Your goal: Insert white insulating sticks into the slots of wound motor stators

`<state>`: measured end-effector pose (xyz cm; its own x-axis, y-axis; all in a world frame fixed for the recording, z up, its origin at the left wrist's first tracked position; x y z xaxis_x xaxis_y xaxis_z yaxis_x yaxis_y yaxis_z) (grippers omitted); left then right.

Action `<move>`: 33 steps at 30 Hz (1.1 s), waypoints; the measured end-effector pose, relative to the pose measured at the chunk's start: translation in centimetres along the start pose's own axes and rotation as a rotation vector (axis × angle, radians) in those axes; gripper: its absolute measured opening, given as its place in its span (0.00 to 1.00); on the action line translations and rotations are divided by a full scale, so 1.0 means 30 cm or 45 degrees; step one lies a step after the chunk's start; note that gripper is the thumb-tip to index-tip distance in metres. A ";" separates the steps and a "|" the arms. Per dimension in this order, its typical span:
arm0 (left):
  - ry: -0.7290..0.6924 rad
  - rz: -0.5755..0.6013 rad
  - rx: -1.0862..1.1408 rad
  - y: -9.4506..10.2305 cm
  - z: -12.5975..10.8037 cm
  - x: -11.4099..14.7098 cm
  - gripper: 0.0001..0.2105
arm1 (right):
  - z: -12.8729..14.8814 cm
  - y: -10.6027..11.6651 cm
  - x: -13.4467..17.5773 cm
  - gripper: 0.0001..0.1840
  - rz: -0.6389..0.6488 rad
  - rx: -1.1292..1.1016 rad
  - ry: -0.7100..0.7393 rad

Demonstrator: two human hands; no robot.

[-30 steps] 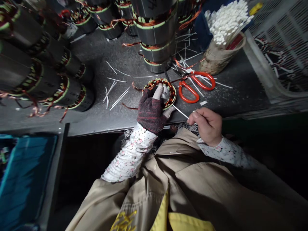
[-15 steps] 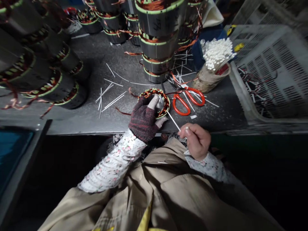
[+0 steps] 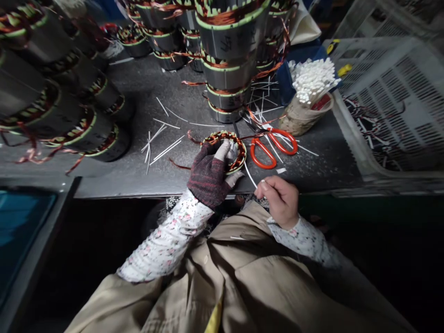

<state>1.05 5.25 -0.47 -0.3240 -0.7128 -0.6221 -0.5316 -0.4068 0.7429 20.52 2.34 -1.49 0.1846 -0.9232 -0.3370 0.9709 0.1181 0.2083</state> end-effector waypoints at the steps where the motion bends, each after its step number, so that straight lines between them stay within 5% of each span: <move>1: -0.005 0.005 0.005 0.000 0.001 0.000 0.37 | 0.000 -0.006 -0.014 0.18 -0.004 -0.031 -0.005; 10: 0.040 0.087 0.068 -0.016 0.012 0.002 0.36 | -0.001 0.016 0.016 0.22 -0.212 -0.108 0.043; 16: 0.020 0.073 0.117 0.022 -0.003 -0.005 0.22 | -0.024 0.001 0.029 0.29 0.045 -0.291 0.037; 19: 0.004 0.094 0.203 0.042 -0.016 -0.009 0.12 | -0.041 -0.014 0.001 0.35 0.138 -0.308 -0.111; 22: 0.063 0.078 0.161 0.029 -0.017 -0.008 0.14 | -0.057 -0.030 -0.022 0.24 0.206 -0.150 -0.318; 25: 0.177 0.067 0.058 -0.002 -0.007 -0.003 0.14 | -0.067 -0.044 -0.041 0.15 0.101 -0.168 -0.416; 28: 0.209 0.092 0.067 -0.021 0.001 0.000 0.12 | -0.079 -0.059 -0.068 0.17 0.022 -0.307 -0.598; 33: 0.048 0.053 0.086 0.001 -0.002 -0.003 0.16 | -0.066 -0.061 -0.104 0.15 0.385 -0.344 -0.693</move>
<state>1.12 5.25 -0.37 -0.3179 -0.7500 -0.5801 -0.5702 -0.3376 0.7490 18.46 5.73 -2.64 0.4195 -0.8793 0.2253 0.9057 0.4220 -0.0397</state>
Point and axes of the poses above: each hand's wrist, its own x-axis away from the middle knuckle, its own y-axis out of the back of the hand, z = x × y, the point moved 2 cm from there along -x, towards the middle knuckle, and after that the axes turned 6 degrees about z, right-handed, at the moved point
